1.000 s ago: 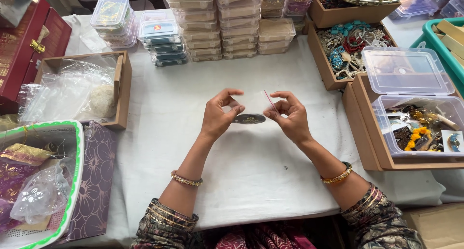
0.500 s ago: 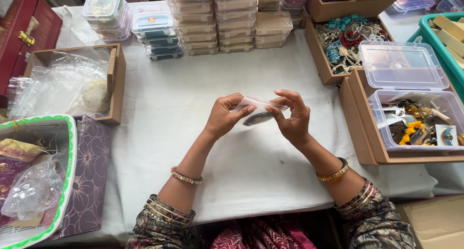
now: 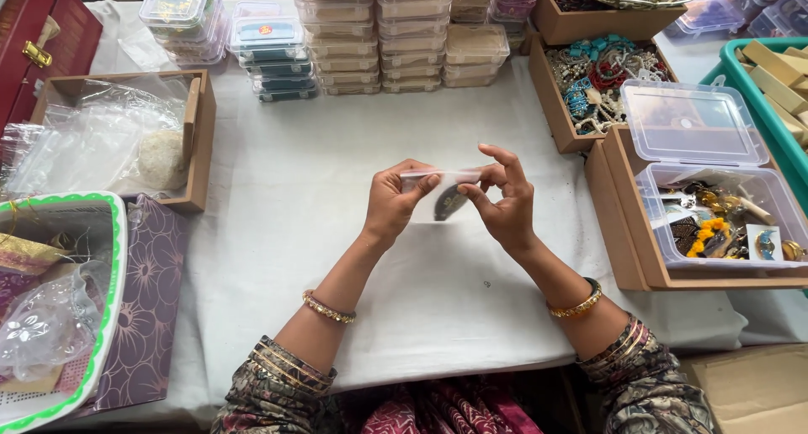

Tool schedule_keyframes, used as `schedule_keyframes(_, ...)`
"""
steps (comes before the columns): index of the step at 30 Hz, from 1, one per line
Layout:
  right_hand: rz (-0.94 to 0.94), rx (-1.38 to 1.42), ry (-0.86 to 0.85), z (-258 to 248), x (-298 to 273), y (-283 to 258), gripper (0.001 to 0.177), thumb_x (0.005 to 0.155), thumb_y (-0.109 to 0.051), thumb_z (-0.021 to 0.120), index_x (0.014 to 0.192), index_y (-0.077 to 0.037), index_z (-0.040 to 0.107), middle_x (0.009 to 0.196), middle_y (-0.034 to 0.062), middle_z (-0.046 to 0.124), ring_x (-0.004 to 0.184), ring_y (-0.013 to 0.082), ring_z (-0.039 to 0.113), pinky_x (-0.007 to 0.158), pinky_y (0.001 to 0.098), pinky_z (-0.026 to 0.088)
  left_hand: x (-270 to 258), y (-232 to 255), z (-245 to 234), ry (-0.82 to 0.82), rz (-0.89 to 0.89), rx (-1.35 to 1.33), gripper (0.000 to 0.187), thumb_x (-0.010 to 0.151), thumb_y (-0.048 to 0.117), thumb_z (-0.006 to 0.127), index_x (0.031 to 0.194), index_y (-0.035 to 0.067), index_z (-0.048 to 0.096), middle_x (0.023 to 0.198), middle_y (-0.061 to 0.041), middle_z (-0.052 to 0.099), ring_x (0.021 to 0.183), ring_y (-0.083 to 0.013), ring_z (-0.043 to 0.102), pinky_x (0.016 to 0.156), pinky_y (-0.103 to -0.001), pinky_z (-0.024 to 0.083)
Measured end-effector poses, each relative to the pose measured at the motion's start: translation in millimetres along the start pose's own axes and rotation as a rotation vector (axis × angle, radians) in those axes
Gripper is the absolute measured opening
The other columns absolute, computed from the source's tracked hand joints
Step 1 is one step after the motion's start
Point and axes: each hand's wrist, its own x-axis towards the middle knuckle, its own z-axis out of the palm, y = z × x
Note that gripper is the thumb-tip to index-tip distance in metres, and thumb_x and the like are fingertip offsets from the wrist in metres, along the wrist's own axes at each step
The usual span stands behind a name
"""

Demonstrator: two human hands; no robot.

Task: The person places a small decorative item into a clear plastic bag and seals it. They then place the bagged item into a small beige drawstring pouch and tie it closed. Finally, they place the pouch into a small clear plastic container and close the lid.

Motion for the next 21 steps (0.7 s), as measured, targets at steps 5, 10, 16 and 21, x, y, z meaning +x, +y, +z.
schedule_keyframes(5, 0.113, 0.169, 0.032, 2.5, -5.5, 17.7, 0.041, 0.097, -0.018, 0.080, 0.121, -0.010, 0.048, 0.094, 0.0005, 0.079, 0.082, 0.0064, 0.072, 0.074, 0.0205, 0.056, -1.8, 18.7, 2.5, 0.234, 0.153, 0.138, 0.033, 0.094, 0.011, 0.074, 0.123, 0.007, 0.058, 0.079, 0.002, 0.069, 0.078, -0.0057, 0.066, 0.076, -0.022, 0.051)
schedule_keyframes(10, 0.022, -0.024, -0.036, 2.8, -3.2, 12.6, 0.010, 0.095, -0.008, 0.080, 0.103, -0.008, 0.073, 0.098, 0.0050, 0.079, 0.084, 0.0119, 0.069, 0.075, 0.0244, 0.055, 0.1, 2.8, -3.8, 0.271, 0.169, 0.262, 0.011, 0.098, 0.007, 0.070, 0.106, 0.009, 0.062, 0.082, 0.003, 0.068, 0.082, -0.0075, 0.066, 0.078, -0.027, 0.051)
schedule_keyframes(16, 0.016, -0.092, -0.095, -0.7, 8.5, -4.3, 0.039, 0.081, -0.010, 0.087, 0.117, -0.006, 0.074, 0.104, 0.0061, 0.075, 0.090, 0.0141, 0.067, 0.082, 0.0283, 0.056, 1.3, 39.4, -5.7, 0.104, 0.207, 0.564, 0.021, 0.086, 0.005, 0.076, 0.106, 0.012, 0.077, 0.089, 0.004, 0.070, 0.097, -0.0159, 0.053, 0.091, -0.032, 0.047)
schedule_keyframes(21, 0.095, -0.133, -0.140, -2.2, 6.9, 0.7, 0.041, 0.078, -0.012, 0.088, 0.116, -0.008, 0.076, 0.104, 0.0045, 0.075, 0.088, 0.0131, 0.067, 0.082, 0.0286, 0.056, -1.7, 40.8, -3.6, 0.095, 0.244, 0.867, 0.022, 0.081, 0.012, 0.082, 0.102, 0.014, 0.080, 0.086, 0.002, 0.067, 0.098, -0.0216, 0.050, 0.090, -0.034, 0.048)
